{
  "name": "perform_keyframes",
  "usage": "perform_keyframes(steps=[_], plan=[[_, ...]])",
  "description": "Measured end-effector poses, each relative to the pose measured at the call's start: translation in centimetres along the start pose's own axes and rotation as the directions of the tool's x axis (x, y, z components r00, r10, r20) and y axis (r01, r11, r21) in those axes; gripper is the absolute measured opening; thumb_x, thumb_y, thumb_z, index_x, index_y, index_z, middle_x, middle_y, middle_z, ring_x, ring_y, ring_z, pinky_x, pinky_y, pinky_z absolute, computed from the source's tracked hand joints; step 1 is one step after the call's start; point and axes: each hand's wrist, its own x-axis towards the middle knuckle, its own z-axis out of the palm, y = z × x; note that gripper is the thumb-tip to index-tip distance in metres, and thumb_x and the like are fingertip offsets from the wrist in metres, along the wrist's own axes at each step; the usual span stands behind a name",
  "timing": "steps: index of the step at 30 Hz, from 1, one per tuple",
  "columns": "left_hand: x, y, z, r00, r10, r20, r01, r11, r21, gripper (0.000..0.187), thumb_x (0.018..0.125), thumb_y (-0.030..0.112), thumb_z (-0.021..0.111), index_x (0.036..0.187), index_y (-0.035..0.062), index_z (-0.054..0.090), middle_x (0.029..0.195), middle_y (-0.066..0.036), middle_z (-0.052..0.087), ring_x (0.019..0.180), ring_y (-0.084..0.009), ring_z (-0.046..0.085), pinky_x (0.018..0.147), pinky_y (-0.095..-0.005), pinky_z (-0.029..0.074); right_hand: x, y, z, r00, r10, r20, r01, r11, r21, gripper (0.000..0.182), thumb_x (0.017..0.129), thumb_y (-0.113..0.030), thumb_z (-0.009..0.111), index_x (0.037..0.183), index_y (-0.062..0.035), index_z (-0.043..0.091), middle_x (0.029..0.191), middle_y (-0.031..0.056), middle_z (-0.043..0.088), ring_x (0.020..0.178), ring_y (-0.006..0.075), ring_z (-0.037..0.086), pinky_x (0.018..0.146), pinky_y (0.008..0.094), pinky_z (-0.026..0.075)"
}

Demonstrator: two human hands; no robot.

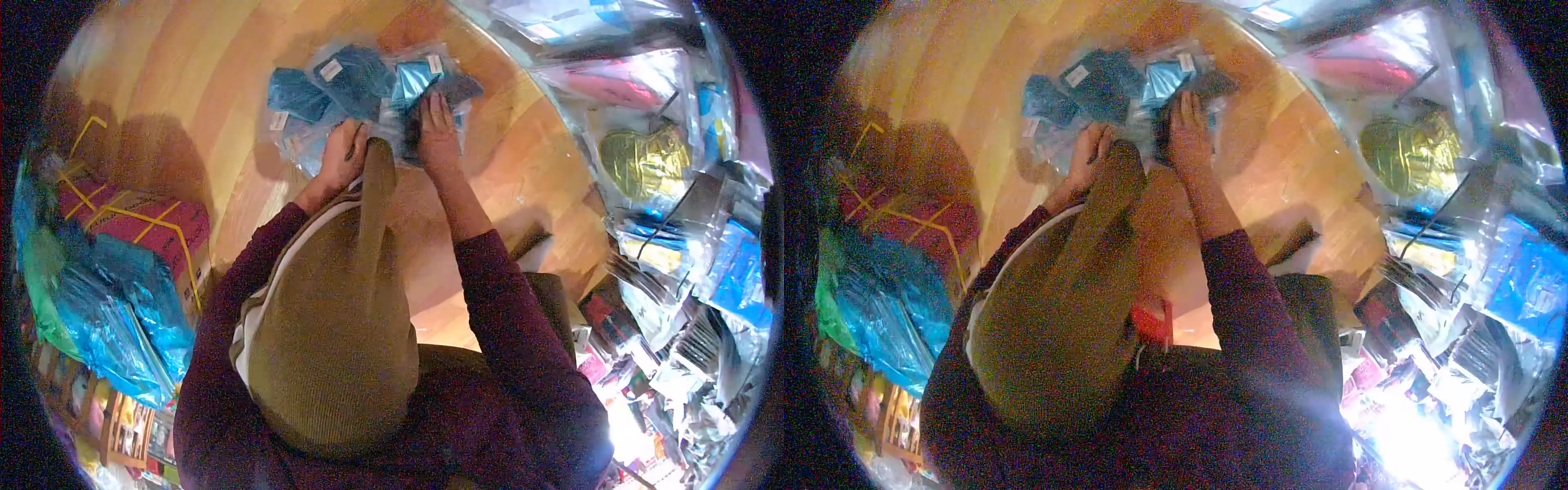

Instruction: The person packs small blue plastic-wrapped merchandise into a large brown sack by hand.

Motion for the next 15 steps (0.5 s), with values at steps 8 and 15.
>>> perform_keyframes(steps=[8, 15], plan=[[-1.6, -0.8, -0.2, 0.985, 0.005, -0.173, -0.011, 0.999, -0.030, 0.022, 0.083, 0.012, 0.046, 0.066, -0.0016, 0.042, 0.059, -0.018, 0.040, 0.053, -0.0328, 0.040, 0.050, -0.0371, 0.032, 0.8, -0.3, -5.0, 0.943, 0.328, 0.058, -0.328, 0.885, 0.331, 0.039, 0.070, -0.013, 0.050, 0.108, -0.0029, 0.048, 0.114, 0.0229, 0.045, 0.106, 0.0370, 0.042, 0.090, 0.0404, 0.035], [-1.4, -2.5, -1.1, 0.998, -0.045, 0.044, 0.052, 0.980, -0.190, 0.022, 0.081, 0.013, 0.048, 0.066, -0.0018, 0.041, 0.059, -0.019, 0.040, 0.055, -0.0343, 0.041, 0.051, -0.0393, 0.033, 6.0, -6.2, -0.8, 0.994, -0.110, 0.024, 0.097, 0.948, 0.304, 0.040, 0.072, -0.010, 0.046, 0.112, -0.0013, 0.045, 0.117, 0.0228, 0.044, 0.113, 0.0356, 0.037, 0.096, 0.0413, 0.029]])
